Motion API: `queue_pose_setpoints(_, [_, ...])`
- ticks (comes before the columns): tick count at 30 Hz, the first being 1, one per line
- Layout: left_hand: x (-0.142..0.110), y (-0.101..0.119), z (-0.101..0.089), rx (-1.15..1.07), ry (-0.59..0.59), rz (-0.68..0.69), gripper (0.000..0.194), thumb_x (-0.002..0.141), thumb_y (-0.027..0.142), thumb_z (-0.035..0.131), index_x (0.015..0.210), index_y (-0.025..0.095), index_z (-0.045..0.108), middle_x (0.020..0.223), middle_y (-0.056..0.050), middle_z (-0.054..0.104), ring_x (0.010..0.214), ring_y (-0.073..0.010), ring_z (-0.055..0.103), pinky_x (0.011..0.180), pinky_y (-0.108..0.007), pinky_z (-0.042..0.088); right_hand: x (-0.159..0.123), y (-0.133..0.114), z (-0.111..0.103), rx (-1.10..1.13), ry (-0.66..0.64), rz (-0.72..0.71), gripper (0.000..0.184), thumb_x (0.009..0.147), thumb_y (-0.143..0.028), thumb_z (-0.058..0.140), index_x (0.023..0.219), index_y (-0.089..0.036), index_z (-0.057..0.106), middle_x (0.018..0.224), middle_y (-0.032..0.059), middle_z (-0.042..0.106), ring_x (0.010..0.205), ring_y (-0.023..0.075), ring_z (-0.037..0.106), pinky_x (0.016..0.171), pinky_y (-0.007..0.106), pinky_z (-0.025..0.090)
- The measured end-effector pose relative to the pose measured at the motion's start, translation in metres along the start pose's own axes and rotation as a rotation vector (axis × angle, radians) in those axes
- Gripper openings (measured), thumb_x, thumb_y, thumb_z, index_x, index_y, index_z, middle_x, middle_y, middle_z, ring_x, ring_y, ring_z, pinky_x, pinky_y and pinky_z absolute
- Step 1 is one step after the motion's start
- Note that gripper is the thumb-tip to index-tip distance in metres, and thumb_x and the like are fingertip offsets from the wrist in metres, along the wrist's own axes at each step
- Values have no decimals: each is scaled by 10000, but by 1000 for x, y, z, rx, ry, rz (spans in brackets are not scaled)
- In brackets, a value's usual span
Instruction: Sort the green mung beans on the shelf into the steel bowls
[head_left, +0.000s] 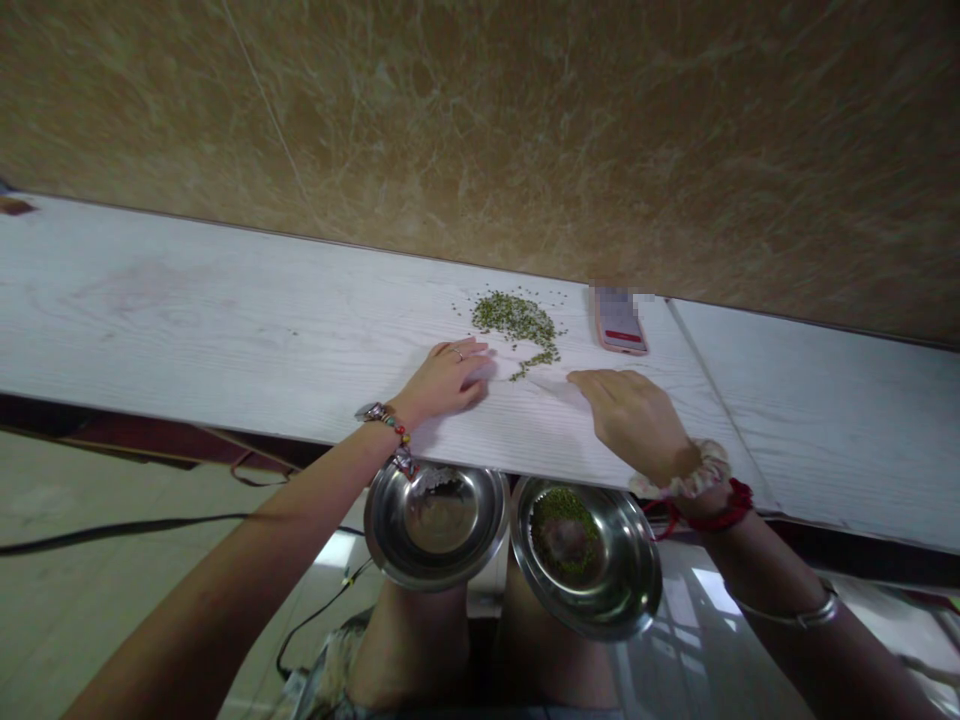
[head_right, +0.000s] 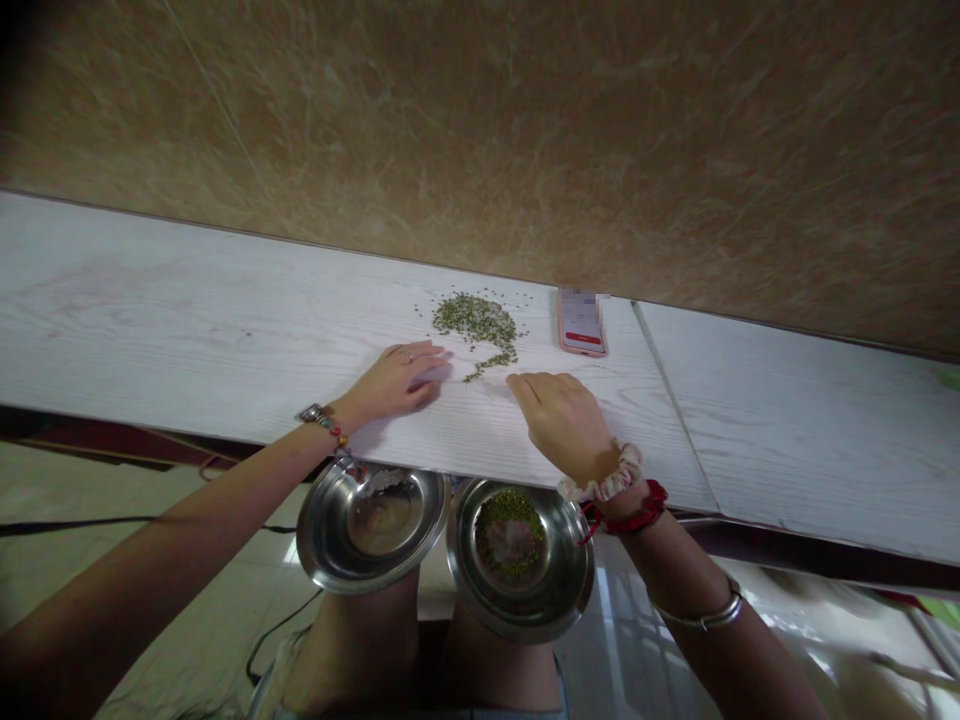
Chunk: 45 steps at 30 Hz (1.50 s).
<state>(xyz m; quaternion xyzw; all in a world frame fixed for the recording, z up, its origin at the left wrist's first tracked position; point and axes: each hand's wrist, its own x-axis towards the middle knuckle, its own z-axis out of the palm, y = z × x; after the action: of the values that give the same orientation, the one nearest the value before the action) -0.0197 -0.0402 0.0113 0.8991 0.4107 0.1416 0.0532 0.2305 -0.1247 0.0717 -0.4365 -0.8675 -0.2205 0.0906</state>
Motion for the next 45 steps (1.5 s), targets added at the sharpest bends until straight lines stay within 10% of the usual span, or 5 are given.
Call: queue_pose_setpoints(45, [0,-3,0,-35,1,18,345,858,275,513,1173,175,611,1299,-98,608,1198,-246,553,1012,-424,427,8,-2,5,57,51,-72,348,810,2,399,1022,-111,650,924,104,734,796,178,640,715,306,447])
